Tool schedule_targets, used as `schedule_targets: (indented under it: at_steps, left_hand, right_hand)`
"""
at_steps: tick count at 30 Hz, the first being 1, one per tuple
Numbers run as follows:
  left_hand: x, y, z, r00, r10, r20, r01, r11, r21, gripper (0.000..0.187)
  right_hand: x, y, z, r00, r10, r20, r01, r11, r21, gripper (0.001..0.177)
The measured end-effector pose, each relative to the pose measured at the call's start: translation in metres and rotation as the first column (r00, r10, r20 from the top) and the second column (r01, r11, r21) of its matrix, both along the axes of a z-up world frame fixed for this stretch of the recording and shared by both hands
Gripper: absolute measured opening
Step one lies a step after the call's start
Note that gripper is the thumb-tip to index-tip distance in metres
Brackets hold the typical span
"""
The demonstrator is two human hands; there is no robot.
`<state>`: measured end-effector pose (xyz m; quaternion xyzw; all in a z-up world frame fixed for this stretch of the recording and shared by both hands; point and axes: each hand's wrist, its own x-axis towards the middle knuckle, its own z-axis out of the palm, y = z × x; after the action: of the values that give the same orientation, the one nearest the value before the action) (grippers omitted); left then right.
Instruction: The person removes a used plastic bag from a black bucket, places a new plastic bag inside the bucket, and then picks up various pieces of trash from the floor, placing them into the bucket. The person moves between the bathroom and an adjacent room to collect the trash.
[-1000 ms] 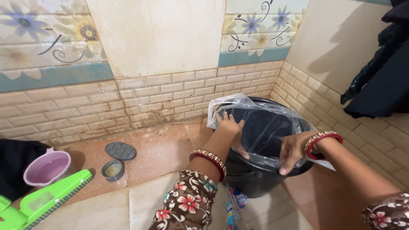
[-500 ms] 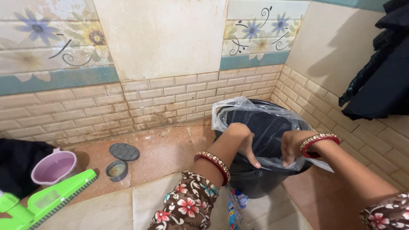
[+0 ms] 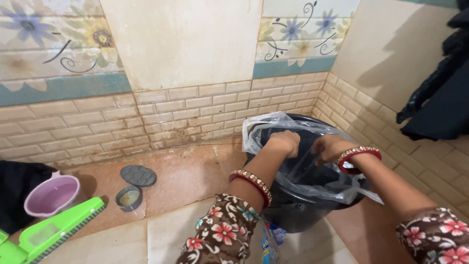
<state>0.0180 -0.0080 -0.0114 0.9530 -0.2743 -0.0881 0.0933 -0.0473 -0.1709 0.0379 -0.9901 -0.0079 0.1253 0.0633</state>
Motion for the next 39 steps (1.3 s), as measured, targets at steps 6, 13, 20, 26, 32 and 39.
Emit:
schedule_targets:
  at_steps: [6,13,20,26,32,39]
  left_hand:
    - [0.008,0.007,0.001,0.968,0.132,0.212,-0.141,0.990,0.028,0.104]
    - [0.017,-0.001,-0.020,0.973,0.110,0.205,-0.131,0.987,0.095,0.096]
    - [0.000,-0.037,-0.016,0.992,0.062,0.114,-0.061,0.998,-0.006,0.097]
    - [-0.042,-0.031,0.005,0.998,0.062,0.007,-0.063,0.996,0.058,0.113]
    - [-0.074,-0.015,0.009,0.988,0.076,-0.134,-0.060,0.991,0.119,0.100]
    - [-0.088,-0.015,-0.010,0.994,0.008,-0.108,-0.005,1.000,0.027,0.057]
  right_hand:
    - [0.046,-0.020,-0.017,0.977,-0.020,0.212,0.052,0.987,-0.149,0.098]
    - [0.041,-0.011,-0.028,0.990,-0.074,0.118,0.081,0.995,-0.058,0.101]
    - [0.022,0.005,-0.019,0.993,-0.030,0.117,0.035,0.999,-0.038,0.087]
    - [0.009,-0.002,-0.025,0.999,-0.026,-0.044,0.025,0.999,-0.026,0.086]
    - [-0.010,0.006,-0.035,0.981,0.015,-0.193,0.001,0.997,0.081,0.063]
    - [-0.047,0.042,-0.009,0.983,0.079,-0.167,-0.087,0.995,-0.044,0.051]
